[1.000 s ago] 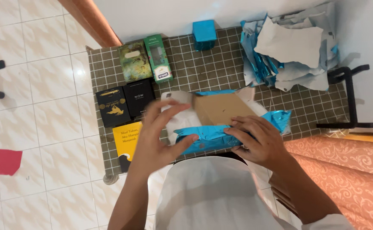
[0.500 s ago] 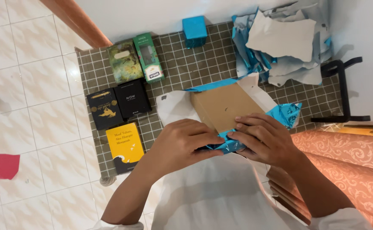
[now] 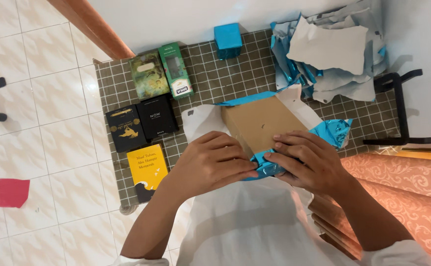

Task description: The person wraps a small cardboard box with blue metallic paper and white tissue paper. They fold the paper around the box, secure it with clear tape, and trim excess paper with scissors.

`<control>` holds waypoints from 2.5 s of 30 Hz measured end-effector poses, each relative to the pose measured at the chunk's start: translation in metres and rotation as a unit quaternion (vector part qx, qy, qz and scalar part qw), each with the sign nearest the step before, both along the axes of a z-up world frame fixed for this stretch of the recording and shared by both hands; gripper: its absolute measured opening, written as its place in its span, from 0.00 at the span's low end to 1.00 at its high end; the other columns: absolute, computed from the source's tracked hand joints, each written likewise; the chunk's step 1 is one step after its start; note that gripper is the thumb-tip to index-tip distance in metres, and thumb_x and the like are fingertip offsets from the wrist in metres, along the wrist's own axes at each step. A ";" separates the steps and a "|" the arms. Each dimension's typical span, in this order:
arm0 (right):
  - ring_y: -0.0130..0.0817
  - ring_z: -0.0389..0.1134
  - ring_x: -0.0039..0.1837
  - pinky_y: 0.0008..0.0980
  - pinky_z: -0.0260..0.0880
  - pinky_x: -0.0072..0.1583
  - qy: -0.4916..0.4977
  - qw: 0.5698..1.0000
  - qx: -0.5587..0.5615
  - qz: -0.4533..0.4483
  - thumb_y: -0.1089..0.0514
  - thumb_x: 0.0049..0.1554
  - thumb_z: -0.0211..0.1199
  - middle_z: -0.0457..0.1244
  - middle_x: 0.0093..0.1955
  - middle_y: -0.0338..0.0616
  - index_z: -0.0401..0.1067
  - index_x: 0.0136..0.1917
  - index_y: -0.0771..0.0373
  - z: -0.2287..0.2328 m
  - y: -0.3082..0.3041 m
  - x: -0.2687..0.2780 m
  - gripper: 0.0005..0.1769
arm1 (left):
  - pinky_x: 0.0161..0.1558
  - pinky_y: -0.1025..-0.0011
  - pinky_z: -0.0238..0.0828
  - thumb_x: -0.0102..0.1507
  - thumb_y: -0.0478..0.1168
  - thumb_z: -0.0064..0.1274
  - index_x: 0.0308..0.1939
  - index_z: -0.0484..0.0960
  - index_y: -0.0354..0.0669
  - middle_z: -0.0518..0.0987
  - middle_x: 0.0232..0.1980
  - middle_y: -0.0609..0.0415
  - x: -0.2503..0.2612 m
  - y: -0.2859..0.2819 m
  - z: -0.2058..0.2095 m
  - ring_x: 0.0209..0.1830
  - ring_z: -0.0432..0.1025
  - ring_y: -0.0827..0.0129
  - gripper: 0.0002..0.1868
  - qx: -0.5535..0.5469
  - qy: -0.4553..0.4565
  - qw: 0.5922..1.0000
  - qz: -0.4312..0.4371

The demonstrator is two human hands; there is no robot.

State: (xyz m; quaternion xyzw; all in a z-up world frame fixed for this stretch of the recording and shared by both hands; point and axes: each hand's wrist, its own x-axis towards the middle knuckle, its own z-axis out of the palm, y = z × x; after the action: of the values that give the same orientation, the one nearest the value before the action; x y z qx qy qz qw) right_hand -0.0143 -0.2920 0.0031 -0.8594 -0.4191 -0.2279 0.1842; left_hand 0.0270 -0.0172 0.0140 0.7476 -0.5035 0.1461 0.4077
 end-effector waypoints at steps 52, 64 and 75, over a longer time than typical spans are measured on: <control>0.47 0.68 0.67 0.49 0.64 0.73 0.231 0.799 0.550 0.077 0.31 0.60 0.46 0.66 0.61 0.55 0.68 0.65 0.66 -0.080 -0.086 -0.056 0.38 | 0.60 0.55 0.80 0.65 0.41 0.64 0.51 0.73 0.46 0.70 0.71 0.35 -0.054 -0.102 -0.124 0.65 0.73 0.47 0.17 -0.500 0.093 0.855 0.104; 0.56 0.65 0.67 0.60 0.69 0.67 0.197 0.808 0.497 0.248 0.28 0.59 0.60 0.59 0.60 0.64 0.65 0.61 0.55 -0.097 -0.138 -0.014 0.32 | 0.60 0.54 0.79 0.58 0.43 0.70 0.41 0.80 0.46 0.71 0.58 0.42 -0.078 -0.131 -0.100 0.60 0.75 0.49 0.15 -0.415 0.123 0.889 0.148; 0.56 0.56 0.79 0.51 0.55 0.78 0.535 0.733 0.334 0.256 0.43 0.68 0.55 0.58 0.75 0.61 0.65 0.72 0.67 -0.166 -0.261 -0.025 0.30 | 0.64 0.51 0.76 0.59 0.39 0.74 0.62 0.69 0.47 0.70 0.62 0.47 -0.107 -0.158 -0.112 0.64 0.72 0.54 0.34 -0.438 0.189 0.857 0.193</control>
State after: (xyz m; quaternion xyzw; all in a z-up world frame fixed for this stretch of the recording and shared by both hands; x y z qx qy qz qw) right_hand -0.0398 -0.5532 -0.1632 -0.5830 -0.3519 0.2004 0.7044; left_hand -0.0804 -0.1753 -0.0980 0.5874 -0.1464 0.2836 0.7437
